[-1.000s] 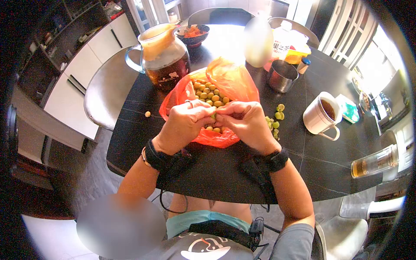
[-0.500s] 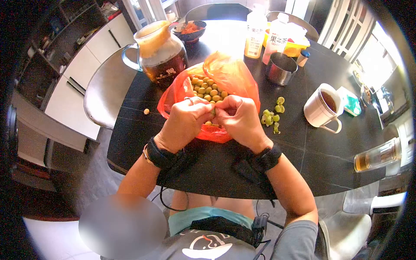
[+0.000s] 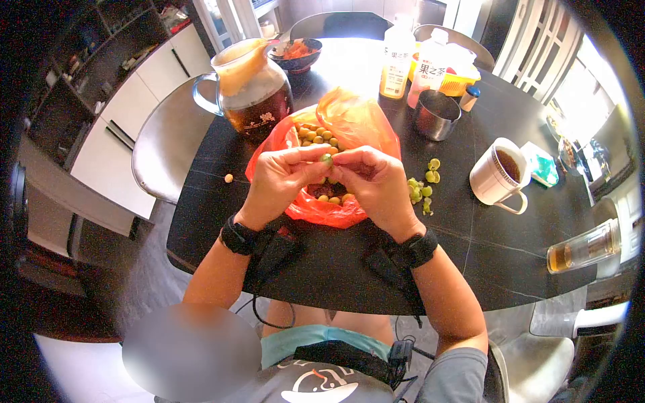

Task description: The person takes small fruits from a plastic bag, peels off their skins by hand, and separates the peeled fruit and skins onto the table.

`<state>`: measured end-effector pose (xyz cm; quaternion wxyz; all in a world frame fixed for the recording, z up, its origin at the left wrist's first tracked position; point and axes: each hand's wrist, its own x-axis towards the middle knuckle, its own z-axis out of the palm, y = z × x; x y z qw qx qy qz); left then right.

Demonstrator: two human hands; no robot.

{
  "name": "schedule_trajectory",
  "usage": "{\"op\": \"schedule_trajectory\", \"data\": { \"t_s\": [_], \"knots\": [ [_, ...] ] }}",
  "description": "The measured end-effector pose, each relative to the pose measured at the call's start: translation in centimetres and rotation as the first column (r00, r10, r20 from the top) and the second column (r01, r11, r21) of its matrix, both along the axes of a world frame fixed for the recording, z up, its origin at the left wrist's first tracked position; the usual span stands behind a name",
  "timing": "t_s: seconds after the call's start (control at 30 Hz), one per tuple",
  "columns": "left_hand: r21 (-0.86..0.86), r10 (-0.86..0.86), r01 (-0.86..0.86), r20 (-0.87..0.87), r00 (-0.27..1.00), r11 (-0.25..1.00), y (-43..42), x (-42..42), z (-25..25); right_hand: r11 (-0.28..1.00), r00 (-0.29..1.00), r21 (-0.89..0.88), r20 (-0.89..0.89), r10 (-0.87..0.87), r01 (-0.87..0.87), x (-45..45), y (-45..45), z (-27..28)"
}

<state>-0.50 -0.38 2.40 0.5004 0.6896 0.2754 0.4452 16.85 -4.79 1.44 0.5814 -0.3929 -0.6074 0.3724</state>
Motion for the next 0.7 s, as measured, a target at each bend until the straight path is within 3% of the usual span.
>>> {"op": "schedule_trajectory", "data": {
  "t_s": [0.07,0.1,0.13,0.2,0.27,0.3,0.37,0.4,0.47,0.5,0.57,0.7],
  "knots": [
    [0.044,0.041,-0.038,-0.055,0.998,0.998,0.0,-0.1,0.2,1.0,0.998,-0.004,-0.061,0.013,-0.013,-0.1,-0.2,0.4],
    [0.05,0.041,-0.038,-0.056,0.998,0.998,-0.1,0.0,0.4,0.993,0.996,-0.116,-0.086,0.024,-0.034,0.1,-0.4,0.7],
    [-0.012,0.018,-0.018,-0.018,1.0,1.0,-0.3,0.0,0.5,0.972,0.993,-0.228,-0.111,0.031,-0.056,0.2,-0.4,0.9],
    [-0.073,-0.007,0.008,0.022,1.0,0.997,-0.4,0.3,0.5,0.974,0.996,-0.224,-0.088,0.026,-0.045,0.3,-0.4,0.7],
    [0.105,0.026,-0.031,0.043,0.999,0.994,-0.1,0.4,0.2,0.975,0.998,-0.221,-0.062,0.022,-0.036,0.6,-0.3,0.6],
    [0.106,0.027,-0.032,0.045,0.999,0.994,0.0,0.3,0.2,0.971,0.996,-0.224,-0.059,0.069,-0.081,0.9,-0.3,0.6],
    [0.273,0.089,-0.06,-0.094,0.992,0.96,0.4,-0.1,0.2,0.966,0.991,-0.225,-0.056,0.119,-0.128,1.1,-0.3,0.9],
    [0.274,0.091,-0.062,-0.093,0.991,0.96,0.3,-0.2,0.3,0.949,0.988,-0.278,-0.072,0.134,-0.149,1.2,-0.5,1.2],
    [0.438,0.153,-0.074,-0.149,0.977,0.896,0.1,-0.3,0.7,0.929,0.985,-0.329,-0.09,0.149,-0.17,1.1,-0.7,1.4],
    [0.438,0.153,-0.073,-0.149,0.977,0.896,0.2,-0.3,0.8,0.913,0.971,-0.341,-0.168,0.173,-0.222,1.1,-0.7,1.4],
    [0.606,0.199,-0.074,-0.143,0.969,0.792,0.3,-0.5,0.8,0.897,0.951,-0.349,-0.244,0.191,-0.27,1.0,-0.8,1.4],
    [0.599,0.169,-0.051,-0.143,0.975,0.799,0.3,-0.6,0.8,0.863,0.924,-0.401,-0.342,0.17,-0.307,0.9,-1.0,1.7]
  ]
}}
